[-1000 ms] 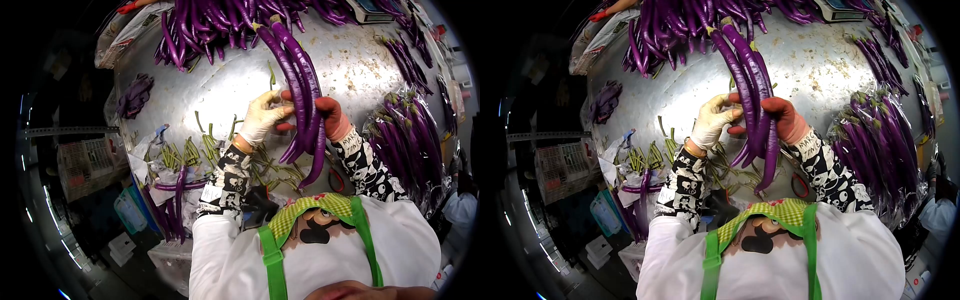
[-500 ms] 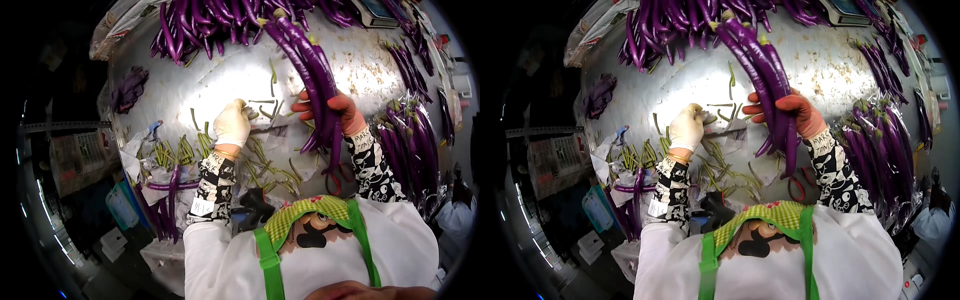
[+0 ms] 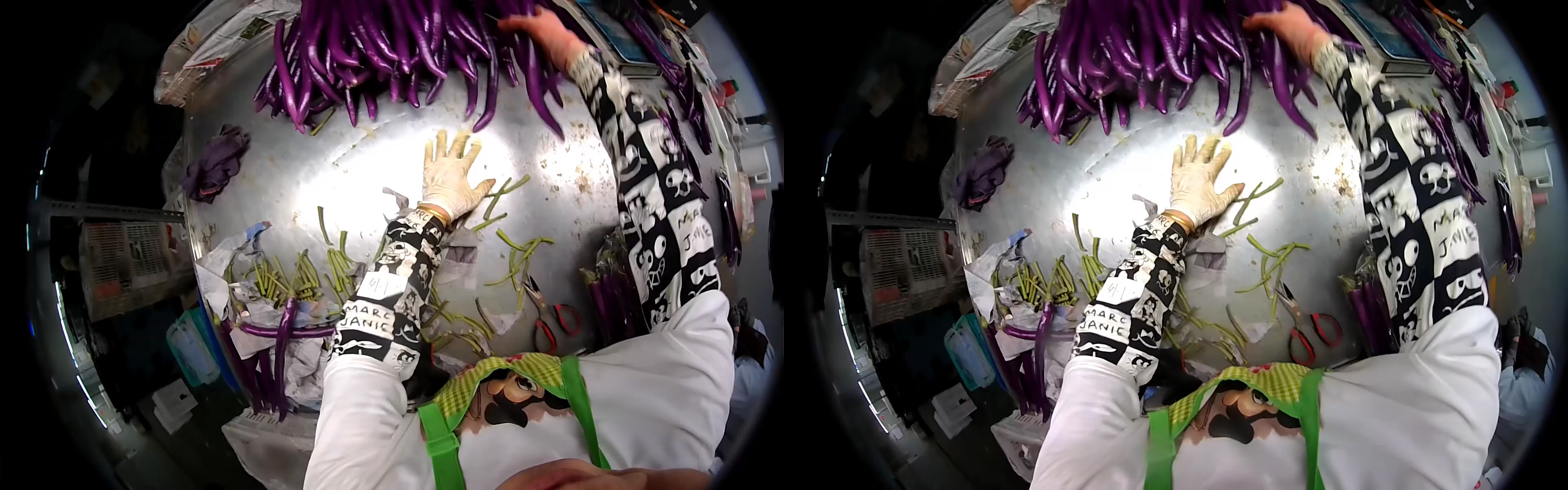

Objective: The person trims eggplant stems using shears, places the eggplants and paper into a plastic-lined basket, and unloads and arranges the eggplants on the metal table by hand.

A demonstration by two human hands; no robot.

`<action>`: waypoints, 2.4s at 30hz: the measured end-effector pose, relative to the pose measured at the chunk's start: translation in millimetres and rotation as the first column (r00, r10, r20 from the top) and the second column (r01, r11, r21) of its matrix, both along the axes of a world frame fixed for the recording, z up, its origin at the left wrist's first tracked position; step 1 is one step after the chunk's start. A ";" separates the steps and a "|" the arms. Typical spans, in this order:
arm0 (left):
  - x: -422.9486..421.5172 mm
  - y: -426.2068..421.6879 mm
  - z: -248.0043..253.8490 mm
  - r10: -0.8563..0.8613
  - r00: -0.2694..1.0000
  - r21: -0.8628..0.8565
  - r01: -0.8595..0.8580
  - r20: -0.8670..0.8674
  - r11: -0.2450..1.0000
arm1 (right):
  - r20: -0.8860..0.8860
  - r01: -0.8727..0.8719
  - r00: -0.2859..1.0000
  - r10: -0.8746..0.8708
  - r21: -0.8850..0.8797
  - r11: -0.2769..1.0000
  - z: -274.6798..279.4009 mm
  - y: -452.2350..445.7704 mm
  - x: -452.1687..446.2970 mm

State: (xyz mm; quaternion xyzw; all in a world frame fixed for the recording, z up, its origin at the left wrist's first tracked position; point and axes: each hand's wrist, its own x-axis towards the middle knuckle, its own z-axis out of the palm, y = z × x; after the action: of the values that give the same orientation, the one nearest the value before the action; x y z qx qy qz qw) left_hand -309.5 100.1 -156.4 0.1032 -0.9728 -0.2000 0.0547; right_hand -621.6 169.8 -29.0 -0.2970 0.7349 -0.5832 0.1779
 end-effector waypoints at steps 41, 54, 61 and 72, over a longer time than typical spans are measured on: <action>407.4 -28.1 134.3 0.980 0.183 -0.097 -0.977 0.076 0.190 | 0.106 -0.494 0.866 0.488 0.321 0.808 -58.9 174.5 422.7; 391.5 -39.7 99.4 0.980 0.104 0.346 -0.938 0.169 0.040 | 0.165 -0.509 0.860 0.483 0.352 0.786 -60.2 229.1 447.6; 336.1 20.3 165.4 0.826 0.516 0.574 -0.614 -0.228 0.542 | 0.162 -0.629 0.757 0.633 -0.083 0.773 34.6 181.2 503.3; 301.0 145.8 178.2 0.551 0.765 0.936 0.198 -0.333 0.292 | 0.264 -0.529 0.755 0.600 -0.296 0.795 22.2 178.4 531.8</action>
State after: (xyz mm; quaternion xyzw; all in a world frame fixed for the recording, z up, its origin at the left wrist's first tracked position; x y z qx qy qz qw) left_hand -8.5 246.0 21.7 0.1602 -0.5703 -0.7410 0.3163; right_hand -89.8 348.2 -6.7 -0.4154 0.5034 -0.6162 0.4409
